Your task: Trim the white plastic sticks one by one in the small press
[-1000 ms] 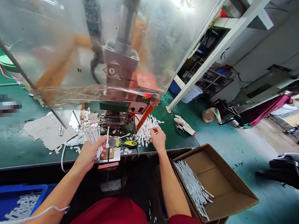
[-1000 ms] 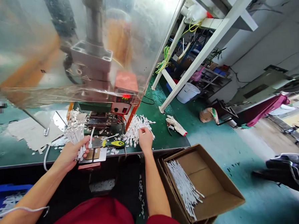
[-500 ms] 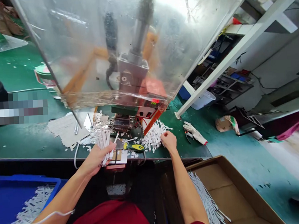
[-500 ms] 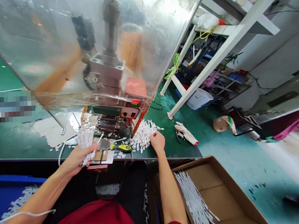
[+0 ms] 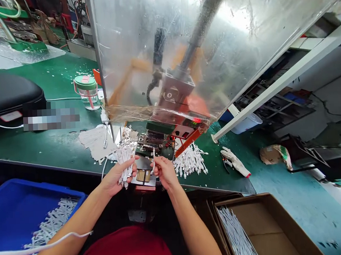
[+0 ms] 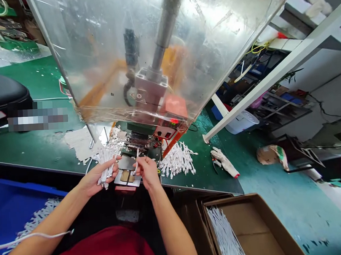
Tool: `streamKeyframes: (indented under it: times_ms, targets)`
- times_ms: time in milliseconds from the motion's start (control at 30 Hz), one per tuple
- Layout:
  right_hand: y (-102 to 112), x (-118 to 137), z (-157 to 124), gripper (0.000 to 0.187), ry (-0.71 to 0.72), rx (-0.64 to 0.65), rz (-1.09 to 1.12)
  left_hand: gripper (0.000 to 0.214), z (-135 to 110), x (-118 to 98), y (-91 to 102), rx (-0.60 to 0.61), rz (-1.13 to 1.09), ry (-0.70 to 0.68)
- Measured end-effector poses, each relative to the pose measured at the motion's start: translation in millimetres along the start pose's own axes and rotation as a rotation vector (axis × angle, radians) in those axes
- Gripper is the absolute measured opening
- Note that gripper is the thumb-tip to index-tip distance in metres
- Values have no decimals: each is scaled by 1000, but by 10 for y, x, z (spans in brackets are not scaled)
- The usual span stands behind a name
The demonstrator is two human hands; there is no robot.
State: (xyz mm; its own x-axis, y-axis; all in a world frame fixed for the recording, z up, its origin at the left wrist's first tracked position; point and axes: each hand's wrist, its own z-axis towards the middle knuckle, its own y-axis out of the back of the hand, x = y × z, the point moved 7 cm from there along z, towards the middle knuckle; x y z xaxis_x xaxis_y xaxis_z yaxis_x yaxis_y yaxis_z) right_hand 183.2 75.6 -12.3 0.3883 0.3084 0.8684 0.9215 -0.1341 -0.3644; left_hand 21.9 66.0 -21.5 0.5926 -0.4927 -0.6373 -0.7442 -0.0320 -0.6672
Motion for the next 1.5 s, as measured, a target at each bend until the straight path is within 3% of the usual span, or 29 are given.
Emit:
streamKeyframes:
  times_ms: [200, 367, 600, 867, 1033, 1100, 1167, 1333, 1433, 1500]
  targets:
    - [-160, -58, 179, 31, 66, -22, -50, 27, -23, -17, 63, 28, -39, -7]
    - [-212, -38, 176, 29, 47, -28, -65, 27, -19, 19, 104, -5, 3, 20]
    - [-247, -18, 176, 28, 36, -32, -46, 25, 19, 58, 73, 42, 19, -13]
    - [-230, -39, 203, 32, 24, -28, -44, 37, 108, 88, -61, -110, 169, -83]
    - [-206, -25, 155, 36, 76, -9, -111, 46, 164, 85, -183, -143, 274, -139]
    - [-74, 25, 119, 35, 111, -9, -201, 43, 170, 94, -190, -172, 294, -149]
    - [221, 142, 95, 32, 159, -78, -344, 43, 179, 107, -184, -192, 306, -149]
    - [1405, 828, -44, 19, 341, -604, -1028, 46, 252, 157, -166, -216, 356, -101]
    - [1891, 1053, -65, 21, 209, -745, -1454, 39, 245, 192, -192, -232, 328, -108]
    - [2093, 1035, -1, 22, 81, -693, -1619, 35, 227, 239, -235, -217, 310, -86]
